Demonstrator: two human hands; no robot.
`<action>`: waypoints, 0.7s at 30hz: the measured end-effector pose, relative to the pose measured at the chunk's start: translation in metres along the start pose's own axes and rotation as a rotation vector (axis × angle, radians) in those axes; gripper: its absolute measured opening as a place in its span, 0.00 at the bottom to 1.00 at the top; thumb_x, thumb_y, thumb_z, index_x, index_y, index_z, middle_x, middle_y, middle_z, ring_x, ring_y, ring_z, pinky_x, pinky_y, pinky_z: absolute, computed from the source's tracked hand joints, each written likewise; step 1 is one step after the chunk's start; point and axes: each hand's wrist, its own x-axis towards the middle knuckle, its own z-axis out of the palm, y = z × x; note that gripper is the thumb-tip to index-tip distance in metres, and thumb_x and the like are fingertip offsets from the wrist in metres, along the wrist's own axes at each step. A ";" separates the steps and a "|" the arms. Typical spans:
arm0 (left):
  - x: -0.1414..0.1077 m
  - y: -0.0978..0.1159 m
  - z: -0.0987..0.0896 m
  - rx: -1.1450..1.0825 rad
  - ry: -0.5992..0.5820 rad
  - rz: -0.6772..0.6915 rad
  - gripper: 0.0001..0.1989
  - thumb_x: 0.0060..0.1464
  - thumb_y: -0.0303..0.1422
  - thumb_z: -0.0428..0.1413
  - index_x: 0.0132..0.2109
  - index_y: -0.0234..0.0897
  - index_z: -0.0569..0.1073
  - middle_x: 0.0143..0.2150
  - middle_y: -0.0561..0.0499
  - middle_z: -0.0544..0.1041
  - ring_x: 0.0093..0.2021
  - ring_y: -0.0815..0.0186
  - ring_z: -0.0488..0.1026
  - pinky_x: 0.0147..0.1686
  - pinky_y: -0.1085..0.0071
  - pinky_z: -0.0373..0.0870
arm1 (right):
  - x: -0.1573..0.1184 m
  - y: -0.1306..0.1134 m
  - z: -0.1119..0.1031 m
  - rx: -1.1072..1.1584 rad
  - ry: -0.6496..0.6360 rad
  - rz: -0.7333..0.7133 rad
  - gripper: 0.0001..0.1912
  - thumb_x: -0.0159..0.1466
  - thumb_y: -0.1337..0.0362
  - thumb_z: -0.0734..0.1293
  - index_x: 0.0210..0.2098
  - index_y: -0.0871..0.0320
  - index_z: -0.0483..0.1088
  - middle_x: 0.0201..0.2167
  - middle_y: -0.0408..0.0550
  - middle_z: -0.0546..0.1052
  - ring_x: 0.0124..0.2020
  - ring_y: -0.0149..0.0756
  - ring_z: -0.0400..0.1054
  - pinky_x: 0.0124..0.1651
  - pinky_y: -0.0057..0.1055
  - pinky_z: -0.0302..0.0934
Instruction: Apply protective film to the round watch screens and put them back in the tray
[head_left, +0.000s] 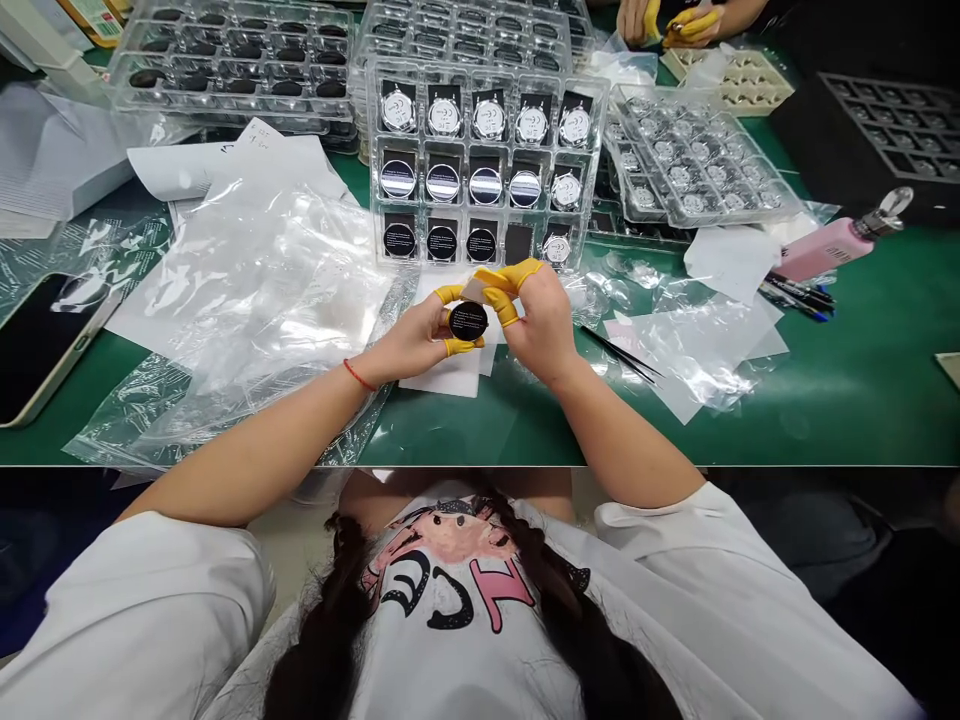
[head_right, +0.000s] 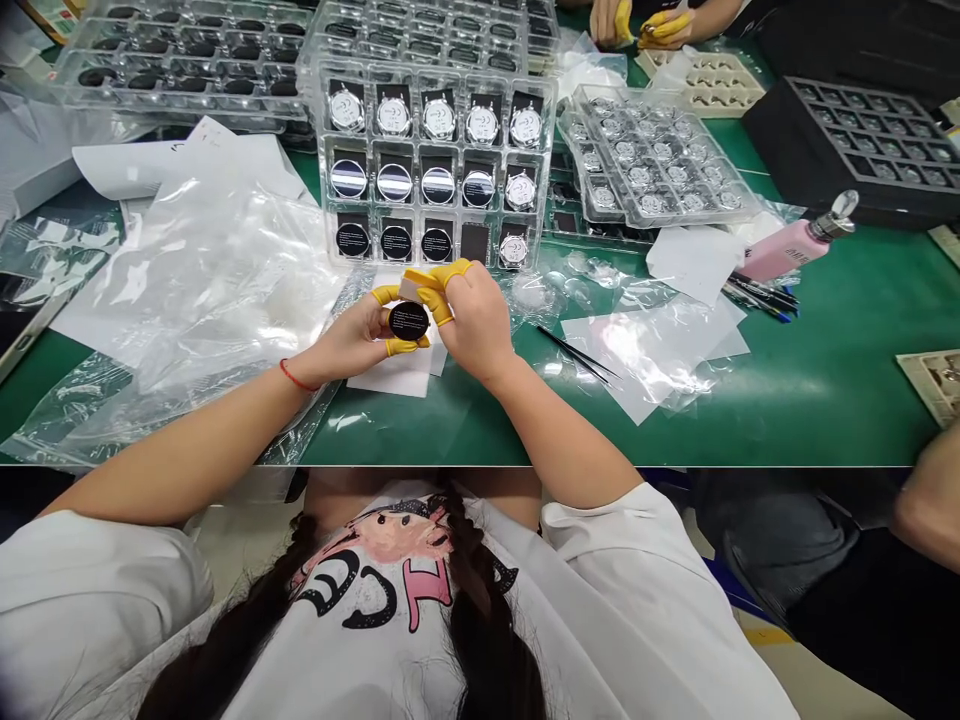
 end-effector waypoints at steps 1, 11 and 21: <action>0.000 0.000 -0.001 -0.009 -0.013 0.002 0.26 0.49 0.35 0.67 0.51 0.39 0.65 0.38 0.52 0.76 0.38 0.67 0.78 0.39 0.70 0.76 | 0.001 0.000 -0.002 0.042 -0.011 0.032 0.19 0.69 0.46 0.56 0.38 0.53 0.68 0.36 0.51 0.73 0.39 0.42 0.66 0.43 0.43 0.62; 0.003 -0.001 -0.008 -0.027 0.007 0.031 0.28 0.50 0.31 0.66 0.54 0.42 0.62 0.37 0.54 0.78 0.43 0.63 0.81 0.48 0.65 0.76 | 0.013 0.060 -0.011 -0.043 -0.199 0.508 0.08 0.60 0.59 0.68 0.36 0.57 0.71 0.37 0.51 0.74 0.39 0.43 0.67 0.48 0.48 0.64; 0.002 0.002 -0.004 -0.077 0.019 -0.008 0.33 0.48 0.32 0.66 0.58 0.41 0.61 0.39 0.51 0.80 0.40 0.62 0.82 0.45 0.60 0.79 | 0.007 0.007 0.007 0.455 -0.309 0.206 0.25 0.63 0.45 0.64 0.52 0.56 0.69 0.40 0.46 0.75 0.40 0.35 0.69 0.49 0.38 0.65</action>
